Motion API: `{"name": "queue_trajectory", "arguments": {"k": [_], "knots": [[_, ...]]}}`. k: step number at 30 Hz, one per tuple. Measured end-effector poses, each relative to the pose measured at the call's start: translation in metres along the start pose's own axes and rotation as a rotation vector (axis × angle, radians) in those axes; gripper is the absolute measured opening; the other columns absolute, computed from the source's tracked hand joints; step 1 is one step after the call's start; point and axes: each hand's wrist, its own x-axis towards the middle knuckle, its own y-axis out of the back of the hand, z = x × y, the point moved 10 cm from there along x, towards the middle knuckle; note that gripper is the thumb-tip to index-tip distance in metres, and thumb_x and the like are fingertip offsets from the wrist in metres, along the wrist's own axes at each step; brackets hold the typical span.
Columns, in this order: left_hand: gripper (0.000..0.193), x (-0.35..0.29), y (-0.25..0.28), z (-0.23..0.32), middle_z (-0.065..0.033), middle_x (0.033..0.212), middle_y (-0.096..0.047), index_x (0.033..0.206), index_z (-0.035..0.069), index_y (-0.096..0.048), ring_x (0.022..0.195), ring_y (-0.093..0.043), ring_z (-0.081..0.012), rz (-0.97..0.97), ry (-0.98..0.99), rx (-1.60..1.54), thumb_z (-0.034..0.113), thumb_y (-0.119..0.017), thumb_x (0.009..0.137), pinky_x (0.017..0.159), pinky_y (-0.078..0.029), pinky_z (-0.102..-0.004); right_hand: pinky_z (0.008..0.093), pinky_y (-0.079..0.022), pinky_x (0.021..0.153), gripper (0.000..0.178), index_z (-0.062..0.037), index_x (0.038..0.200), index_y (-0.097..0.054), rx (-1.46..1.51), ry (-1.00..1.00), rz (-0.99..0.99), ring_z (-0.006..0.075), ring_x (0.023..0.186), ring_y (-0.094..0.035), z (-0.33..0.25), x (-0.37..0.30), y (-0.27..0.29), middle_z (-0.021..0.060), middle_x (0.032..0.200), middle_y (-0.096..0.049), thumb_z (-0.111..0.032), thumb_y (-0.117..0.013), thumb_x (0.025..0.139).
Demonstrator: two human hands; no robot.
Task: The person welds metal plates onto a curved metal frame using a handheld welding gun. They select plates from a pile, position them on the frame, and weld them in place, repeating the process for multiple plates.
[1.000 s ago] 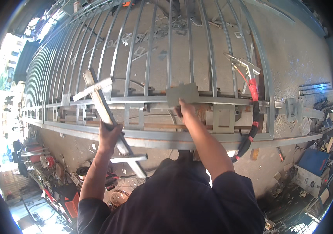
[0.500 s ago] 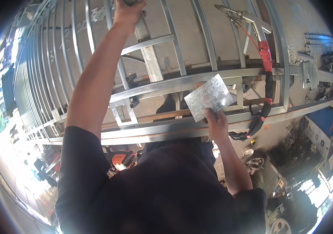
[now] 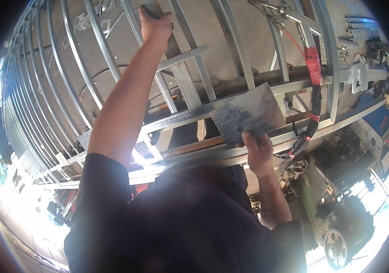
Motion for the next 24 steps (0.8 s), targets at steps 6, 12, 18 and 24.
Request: {"name": "queue_trajectory", "arguments": {"k": [6, 12, 18, 24], "knots": [[0.079, 0.004, 0.002, -0.005, -0.0229, 0.137, -0.060, 0.160, 0.008, -0.025, 0.123, -0.062, -0.0385, 0.101, -0.147, 0.131, 0.023, -0.063, 0.092, 0.100, -0.052, -0.0473, 0.0240, -0.046, 0.085, 0.020, -0.0006, 0.121, -0.064, -0.182, 0.225, -0.096, 0.0070, 0.093, -0.056, -0.084, 0.053, -0.006, -0.0016, 0.105, -0.066, -0.012, -0.061, 0.104], [0.094, -0.009, 0.009, 0.010, -0.0313, 0.142, -0.049, 0.163, 0.013, -0.012, 0.126, -0.056, -0.0489, -0.011, 0.037, 0.232, 0.027, -0.070, 0.090, 0.102, -0.052, -0.0512, 0.0245, -0.047, 0.089, 0.027, 0.0009, 0.127, -0.060, -0.389, 0.534, -0.150, 0.0073, 0.097, -0.058, -0.197, 0.108, -0.045, 0.0015, 0.108, -0.066, -0.010, -0.064, 0.102], [0.089, -0.027, 0.035, 0.038, -0.0301, 0.155, -0.033, 0.159, 0.006, -0.023, 0.139, -0.046, -0.0445, -0.007, -0.304, 0.290, 0.037, -0.072, 0.092, 0.111, -0.045, -0.0475, 0.0309, -0.052, 0.088, 0.042, 0.0021, 0.128, -0.059, -0.551, 0.612, -0.150, 0.0168, 0.096, -0.067, -0.294, 0.199, -0.111, 0.0106, 0.113, -0.070, -0.024, -0.071, 0.097], [0.080, 0.096, 0.120, 0.121, -0.0215, 0.147, -0.053, 0.150, 0.000, -0.045, 0.142, -0.046, -0.0301, 0.141, -0.480, 0.113, 0.045, -0.074, 0.092, 0.114, -0.040, -0.0413, 0.0366, -0.050, 0.100, 0.062, -0.0016, 0.143, -0.055, -0.539, 0.693, -0.193, 0.0237, 0.112, -0.066, -0.374, 0.332, -0.221, 0.0122, 0.125, -0.068, -0.033, -0.074, 0.092]]}}
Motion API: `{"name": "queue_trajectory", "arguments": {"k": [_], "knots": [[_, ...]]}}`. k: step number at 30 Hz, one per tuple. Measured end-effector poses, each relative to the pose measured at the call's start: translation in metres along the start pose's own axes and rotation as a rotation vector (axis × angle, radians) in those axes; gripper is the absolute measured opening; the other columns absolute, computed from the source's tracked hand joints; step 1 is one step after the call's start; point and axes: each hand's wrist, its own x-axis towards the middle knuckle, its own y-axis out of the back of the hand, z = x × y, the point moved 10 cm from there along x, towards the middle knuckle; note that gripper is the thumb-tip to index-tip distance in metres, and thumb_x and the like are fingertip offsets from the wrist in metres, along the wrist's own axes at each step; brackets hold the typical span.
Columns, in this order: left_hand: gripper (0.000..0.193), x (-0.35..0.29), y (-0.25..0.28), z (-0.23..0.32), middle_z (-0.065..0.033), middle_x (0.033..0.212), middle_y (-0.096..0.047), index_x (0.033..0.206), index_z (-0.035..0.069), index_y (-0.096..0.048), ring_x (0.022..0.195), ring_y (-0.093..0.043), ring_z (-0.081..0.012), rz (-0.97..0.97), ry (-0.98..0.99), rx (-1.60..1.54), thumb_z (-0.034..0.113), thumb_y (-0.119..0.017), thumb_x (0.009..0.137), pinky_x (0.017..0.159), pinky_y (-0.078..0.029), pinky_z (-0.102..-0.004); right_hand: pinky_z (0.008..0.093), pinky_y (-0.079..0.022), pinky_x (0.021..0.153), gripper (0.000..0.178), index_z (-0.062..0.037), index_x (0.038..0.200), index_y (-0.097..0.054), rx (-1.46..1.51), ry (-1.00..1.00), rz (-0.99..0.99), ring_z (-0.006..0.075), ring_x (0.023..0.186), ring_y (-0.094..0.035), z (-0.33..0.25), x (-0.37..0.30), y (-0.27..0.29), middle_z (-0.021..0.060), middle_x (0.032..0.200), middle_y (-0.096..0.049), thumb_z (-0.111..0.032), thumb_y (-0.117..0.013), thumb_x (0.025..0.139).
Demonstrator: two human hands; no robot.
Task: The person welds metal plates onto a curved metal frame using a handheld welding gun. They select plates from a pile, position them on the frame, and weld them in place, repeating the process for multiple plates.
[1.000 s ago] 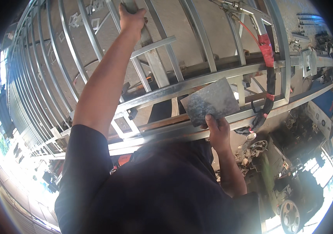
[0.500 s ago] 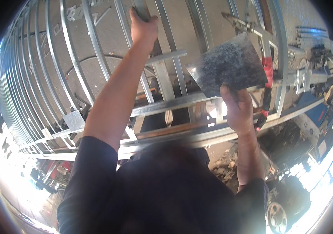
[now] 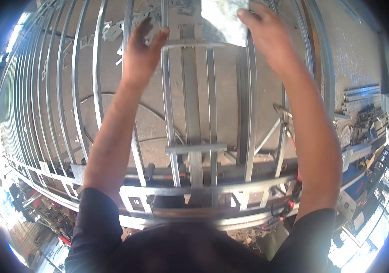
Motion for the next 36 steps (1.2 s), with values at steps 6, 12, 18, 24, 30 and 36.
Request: {"name": "queue_trajectory", "arguments": {"k": [6, 12, 18, 24, 30, 36], "knots": [[0.075, 0.120, -0.072, -0.086, -0.0194, 0.123, -0.068, 0.137, -0.007, -0.056, 0.098, -0.070, -0.0269, -0.267, 0.533, -0.430, 0.041, -0.082, 0.086, 0.089, -0.057, -0.0378, 0.0338, -0.050, 0.101, 0.058, 0.0007, 0.145, -0.052, 0.206, -0.129, -0.188, 0.0203, 0.115, -0.064, 0.030, 0.107, -0.083, 0.0094, 0.130, -0.066, -0.031, -0.069, 0.099], [0.021, 0.135, -0.127, -0.120, -0.0079, 0.086, -0.073, 0.096, 0.004, -0.071, 0.074, -0.069, -0.0201, -0.459, 0.643, -0.801, 0.023, -0.078, 0.089, 0.069, -0.059, -0.0321, 0.0327, -0.052, 0.094, 0.049, -0.0025, 0.135, -0.062, 0.217, -0.200, -0.330, 0.0163, 0.112, -0.064, 0.064, 0.125, -0.130, 0.0059, 0.123, -0.069, -0.031, -0.073, 0.096], [0.029, 0.125, -0.125, -0.105, -0.0152, 0.106, -0.073, 0.116, -0.003, -0.065, 0.091, -0.073, -0.0255, -0.410, 0.730, -0.792, 0.016, -0.069, 0.094, 0.087, -0.063, -0.0411, 0.0388, -0.048, 0.105, 0.067, -0.0034, 0.145, -0.055, -0.186, -0.046, -0.056, 0.0227, 0.114, -0.065, 0.040, 0.112, -0.102, 0.0118, 0.120, -0.069, -0.032, -0.080, 0.090], [0.029, 0.130, -0.120, -0.110, -0.0156, 0.106, -0.073, 0.116, -0.004, -0.064, 0.091, -0.073, -0.0247, -0.353, 0.721, -0.852, 0.016, -0.068, 0.095, 0.084, -0.063, -0.0402, 0.0342, -0.049, 0.098, 0.053, 0.0011, 0.131, -0.061, 0.444, -0.389, -0.245, 0.0169, 0.104, -0.065, 0.089, 0.108, -0.136, 0.0076, 0.111, -0.069, -0.027, -0.080, 0.091], [0.029, 0.128, -0.116, -0.108, -0.0154, 0.106, -0.072, 0.117, -0.005, -0.064, 0.090, -0.073, -0.0243, -0.341, 0.726, -0.805, 0.015, -0.067, 0.096, 0.082, -0.063, -0.0383, 0.0332, -0.050, 0.095, 0.037, 0.0046, 0.121, -0.062, 0.597, -0.502, -0.298, 0.0182, 0.106, -0.065, 0.090, 0.101, -0.158, 0.0093, 0.112, -0.069, -0.012, -0.076, 0.090], [0.034, 0.125, -0.118, -0.102, -0.0192, 0.111, -0.070, 0.122, -0.011, -0.058, 0.096, -0.072, -0.0285, -0.377, 0.661, -0.839, 0.012, -0.064, 0.097, 0.084, -0.062, -0.0398, 0.0329, -0.052, 0.093, 0.036, 0.0051, 0.120, -0.062, 0.690, -0.506, -0.304, 0.0193, 0.103, -0.066, 0.100, 0.103, -0.161, 0.0101, 0.113, -0.069, -0.011, -0.075, 0.091]]}}
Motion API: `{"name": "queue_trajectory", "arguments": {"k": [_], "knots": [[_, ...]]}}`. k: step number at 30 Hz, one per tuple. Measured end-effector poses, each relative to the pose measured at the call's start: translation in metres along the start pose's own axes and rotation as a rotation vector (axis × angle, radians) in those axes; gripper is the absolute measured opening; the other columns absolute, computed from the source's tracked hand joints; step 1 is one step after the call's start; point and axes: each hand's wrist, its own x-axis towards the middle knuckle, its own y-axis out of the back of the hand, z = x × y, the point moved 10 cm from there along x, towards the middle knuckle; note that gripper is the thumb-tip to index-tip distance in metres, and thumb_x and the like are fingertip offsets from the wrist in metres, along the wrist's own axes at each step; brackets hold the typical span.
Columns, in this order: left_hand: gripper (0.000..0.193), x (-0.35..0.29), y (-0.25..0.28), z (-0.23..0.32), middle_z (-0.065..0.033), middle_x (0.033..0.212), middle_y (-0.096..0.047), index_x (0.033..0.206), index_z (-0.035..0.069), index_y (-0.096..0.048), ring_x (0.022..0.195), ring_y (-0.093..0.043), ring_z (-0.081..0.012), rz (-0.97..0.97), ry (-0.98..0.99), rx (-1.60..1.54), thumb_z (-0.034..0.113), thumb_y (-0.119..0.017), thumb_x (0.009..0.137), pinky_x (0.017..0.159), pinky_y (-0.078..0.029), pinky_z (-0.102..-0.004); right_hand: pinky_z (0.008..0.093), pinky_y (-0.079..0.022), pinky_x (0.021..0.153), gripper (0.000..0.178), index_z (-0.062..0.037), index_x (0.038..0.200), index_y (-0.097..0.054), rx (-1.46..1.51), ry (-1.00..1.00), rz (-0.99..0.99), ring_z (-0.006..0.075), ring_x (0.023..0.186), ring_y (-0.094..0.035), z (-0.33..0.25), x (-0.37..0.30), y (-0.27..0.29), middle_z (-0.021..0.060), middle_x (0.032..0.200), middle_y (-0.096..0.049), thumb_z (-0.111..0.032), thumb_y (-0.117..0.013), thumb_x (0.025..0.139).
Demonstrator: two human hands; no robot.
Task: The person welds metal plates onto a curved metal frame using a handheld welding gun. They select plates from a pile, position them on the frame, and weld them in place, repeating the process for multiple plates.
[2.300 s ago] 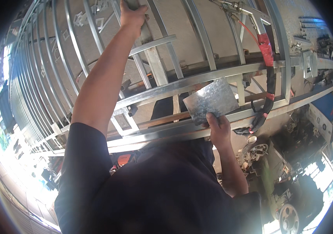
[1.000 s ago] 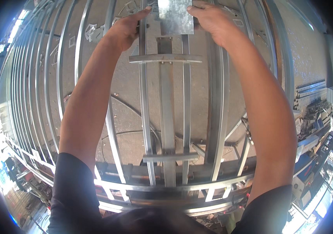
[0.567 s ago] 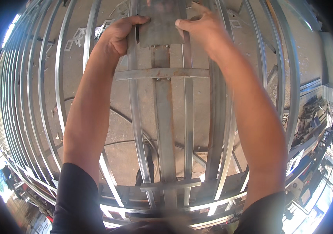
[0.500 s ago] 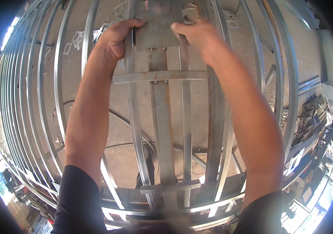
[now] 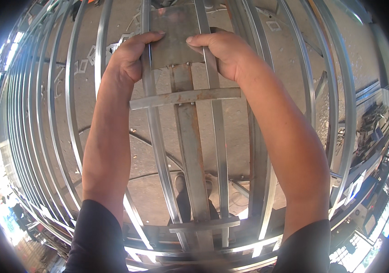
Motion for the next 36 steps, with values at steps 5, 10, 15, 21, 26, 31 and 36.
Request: {"name": "queue_trajectory", "arguments": {"k": [5, 10, 15, 21, 26, 31, 36], "knots": [[0.032, -0.005, -0.002, -0.006, -0.0147, 0.107, -0.072, 0.119, -0.005, -0.063, 0.093, -0.072, -0.0236, 0.011, 0.038, -0.011, 0.017, -0.067, 0.097, 0.085, -0.061, -0.0359, 0.0294, -0.056, 0.089, 0.035, 0.0008, 0.117, -0.063, 0.005, 0.020, -0.021, 0.0144, 0.098, -0.068, -0.007, -0.012, -0.008, 0.0069, 0.108, -0.070, -0.014, -0.078, 0.089], [0.028, -0.002, 0.002, -0.003, -0.0139, 0.105, -0.072, 0.116, -0.004, -0.065, 0.093, -0.072, -0.0223, 0.060, -0.001, -0.018, 0.014, -0.068, 0.096, 0.084, -0.061, -0.0343, 0.0381, -0.056, 0.092, 0.038, 0.0062, 0.120, -0.064, 0.025, 0.068, 0.034, 0.0218, 0.103, -0.067, -0.006, -0.010, -0.006, 0.0129, 0.113, -0.069, -0.011, -0.076, 0.088], [0.024, -0.007, 0.006, -0.001, -0.0131, 0.104, -0.072, 0.112, -0.004, -0.067, 0.093, -0.071, -0.0206, 0.097, 0.011, -0.023, 0.013, -0.069, 0.095, 0.085, -0.060, -0.0336, 0.0388, -0.056, 0.090, 0.039, 0.0060, 0.120, -0.064, -0.009, 0.047, 0.047, 0.0233, 0.103, -0.067, -0.006, -0.013, -0.011, 0.0143, 0.114, -0.069, -0.012, -0.076, 0.087], [0.032, 0.038, 0.023, -0.004, -0.0115, 0.119, -0.071, 0.123, -0.001, -0.066, 0.111, -0.067, -0.0230, -0.070, -0.168, 0.132, 0.017, -0.064, 0.097, 0.100, -0.053, -0.0358, 0.0303, -0.052, 0.090, 0.042, 0.0018, 0.123, -0.065, -0.681, 0.480, 0.413, 0.0179, 0.095, -0.067, -0.073, -0.086, 0.035, 0.0083, 0.109, -0.072, -0.020, -0.077, 0.090], [0.029, 0.063, 0.069, -0.009, -0.0129, 0.113, -0.072, 0.120, -0.002, -0.067, 0.104, -0.070, -0.0225, -0.072, 0.038, 0.065, 0.017, -0.067, 0.098, 0.095, -0.058, -0.0346, 0.0292, -0.053, 0.089, 0.029, 0.0009, 0.120, -0.067, -0.903, 0.858, 0.778, 0.0178, 0.097, -0.069, -0.096, -0.312, 0.108, 0.0100, 0.107, -0.072, -0.013, -0.069, 0.095], [0.033, 0.049, 0.049, 0.001, -0.0117, 0.120, -0.071, 0.124, -0.001, -0.065, 0.111, -0.068, -0.0236, 0.091, 0.012, 0.059, 0.020, -0.066, 0.099, 0.099, -0.055, -0.0349, 0.0353, -0.045, 0.107, 0.043, -0.0013, 0.136, -0.060, -1.126, 0.171, 1.181, 0.0198, 0.121, -0.060, 0.033, -0.500, 0.289, 0.0141, 0.131, -0.064, -0.020, -0.070, 0.098], [0.038, 0.045, 0.058, 0.003, -0.0130, 0.129, -0.066, 0.125, -0.002, -0.066, 0.123, -0.059, -0.0227, 0.081, -0.146, 0.135, 0.019, -0.069, 0.094, 0.108, -0.045, -0.0348, 0.0343, -0.050, 0.102, 0.055, -0.0053, 0.147, -0.051, -0.955, -0.069, 0.825, 0.0166, 0.118, -0.063, 0.160, -0.519, 0.346, 0.0091, 0.129, -0.065, -0.024, -0.071, 0.099]]}}
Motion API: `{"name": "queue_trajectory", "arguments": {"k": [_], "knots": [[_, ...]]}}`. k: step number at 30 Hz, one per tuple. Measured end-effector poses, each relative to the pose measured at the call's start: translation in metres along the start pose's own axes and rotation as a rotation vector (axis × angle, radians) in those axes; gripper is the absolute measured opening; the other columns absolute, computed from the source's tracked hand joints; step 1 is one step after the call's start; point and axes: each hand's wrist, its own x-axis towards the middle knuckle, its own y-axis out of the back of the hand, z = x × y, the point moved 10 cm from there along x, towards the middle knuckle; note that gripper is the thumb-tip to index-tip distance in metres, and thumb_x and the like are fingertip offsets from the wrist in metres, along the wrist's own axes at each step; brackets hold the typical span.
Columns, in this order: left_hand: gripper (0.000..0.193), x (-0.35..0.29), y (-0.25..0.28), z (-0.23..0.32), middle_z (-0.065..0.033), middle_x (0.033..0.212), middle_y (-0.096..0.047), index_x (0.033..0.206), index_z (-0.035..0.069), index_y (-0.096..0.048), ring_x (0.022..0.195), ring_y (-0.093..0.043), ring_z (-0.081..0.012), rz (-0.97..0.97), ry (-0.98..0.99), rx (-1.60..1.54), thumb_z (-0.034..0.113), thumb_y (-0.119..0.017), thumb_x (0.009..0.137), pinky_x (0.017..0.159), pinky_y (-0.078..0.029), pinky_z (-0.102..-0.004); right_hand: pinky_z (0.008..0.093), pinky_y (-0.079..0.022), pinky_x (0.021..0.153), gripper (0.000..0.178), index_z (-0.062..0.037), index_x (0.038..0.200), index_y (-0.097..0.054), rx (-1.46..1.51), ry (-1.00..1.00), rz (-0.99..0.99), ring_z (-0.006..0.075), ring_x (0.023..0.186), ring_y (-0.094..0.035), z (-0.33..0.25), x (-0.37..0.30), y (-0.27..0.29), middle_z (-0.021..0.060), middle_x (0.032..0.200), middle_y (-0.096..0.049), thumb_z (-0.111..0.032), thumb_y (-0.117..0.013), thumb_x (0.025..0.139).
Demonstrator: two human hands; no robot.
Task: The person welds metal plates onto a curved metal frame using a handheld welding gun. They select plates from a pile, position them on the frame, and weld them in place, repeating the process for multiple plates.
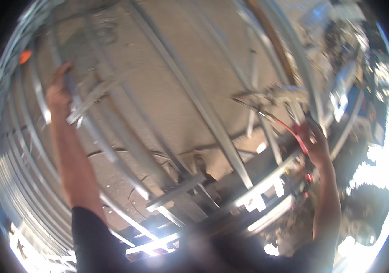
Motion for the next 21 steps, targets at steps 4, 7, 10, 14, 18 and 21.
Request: {"name": "queue_trajectory", "arguments": {"k": [4, 7, 10, 14, 18, 21], "knots": [[0.038, -0.027, -0.033, 0.010, -0.0122, 0.128, -0.065, 0.122, -0.001, -0.067, 0.127, -0.054, -0.0221, 0.047, -0.006, 0.016, 0.017, -0.074, 0.090, 0.111, -0.040, -0.0361, 0.0325, -0.053, 0.087, 0.047, -0.0084, 0.129, -0.059, -0.011, 0.050, -0.058, 0.0148, 0.097, -0.066, -0.037, 0.005, -0.012, 0.0038, 0.104, -0.067, -0.018, -0.078, 0.087], [0.029, -0.029, -0.032, 0.009, -0.0087, 0.110, -0.068, 0.112, 0.000, -0.068, 0.110, -0.061, -0.0219, -0.022, 0.068, -0.082, 0.013, -0.077, 0.087, 0.098, -0.049, -0.0360, 0.0312, -0.053, 0.078, 0.038, -0.0072, 0.113, -0.061, -0.021, 0.015, -0.147, 0.0125, 0.088, -0.063, -0.068, 0.008, -0.017, 0.0029, 0.096, -0.066, -0.012, -0.082, 0.081], [0.024, -0.030, -0.034, 0.010, -0.0076, 0.104, -0.068, 0.108, -0.001, -0.069, 0.101, -0.064, -0.0217, -0.001, 0.080, -0.112, 0.011, -0.077, 0.088, 0.090, -0.053, -0.0354, 0.0298, -0.051, 0.076, 0.038, -0.0044, 0.102, -0.059, 0.225, -0.170, -0.259, 0.0123, 0.086, -0.059, -0.063, 0.004, -0.016, 0.0035, 0.092, -0.063, -0.009, -0.085, 0.074], [0.023, -0.033, -0.041, 0.006, -0.0089, 0.104, -0.071, 0.106, -0.002, -0.070, 0.097, -0.066, -0.0228, -0.024, 0.116, -0.197, 0.010, -0.077, 0.088, 0.088, -0.053, -0.0350, 0.0300, -0.050, 0.068, 0.049, -0.0046, 0.113, -0.054, 0.084, -0.035, -0.135, 0.0122, 0.079, -0.056, -0.057, -0.024, 0.029, 0.0030, 0.088, -0.054, -0.003, -0.079, 0.072], [0.026, -0.031, -0.036, 0.007, -0.0115, 0.107, -0.073, 0.108, -0.006, -0.071, 0.097, -0.068, -0.0234, 0.053, 0.086, -0.142, 0.010, -0.077, 0.087, 0.091, -0.051, -0.0354, 0.0271, -0.050, 0.060, 0.056, -0.0048, 0.128, -0.048, 0.250, -0.233, 0.077, 0.0112, 0.071, -0.056, -0.064, -0.120, 0.087, 0.0022, 0.091, -0.056, 0.007, -0.069, 0.077], [0.028, -0.019, -0.039, -0.004, -0.0117, 0.108, -0.073, 0.107, -0.006, -0.072, 0.099, -0.066, -0.0229, -0.005, 0.117, -0.212, 0.012, -0.078, 0.086, 0.092, -0.050, -0.0362, 0.0314, -0.053, 0.061, 0.056, -0.0041, 0.136, -0.044, 0.161, -0.347, 0.236, 0.0149, 0.066, -0.057, -0.028, -0.224, 0.164, 0.0029, 0.090, -0.056, 0.005, -0.066, 0.086]]}}
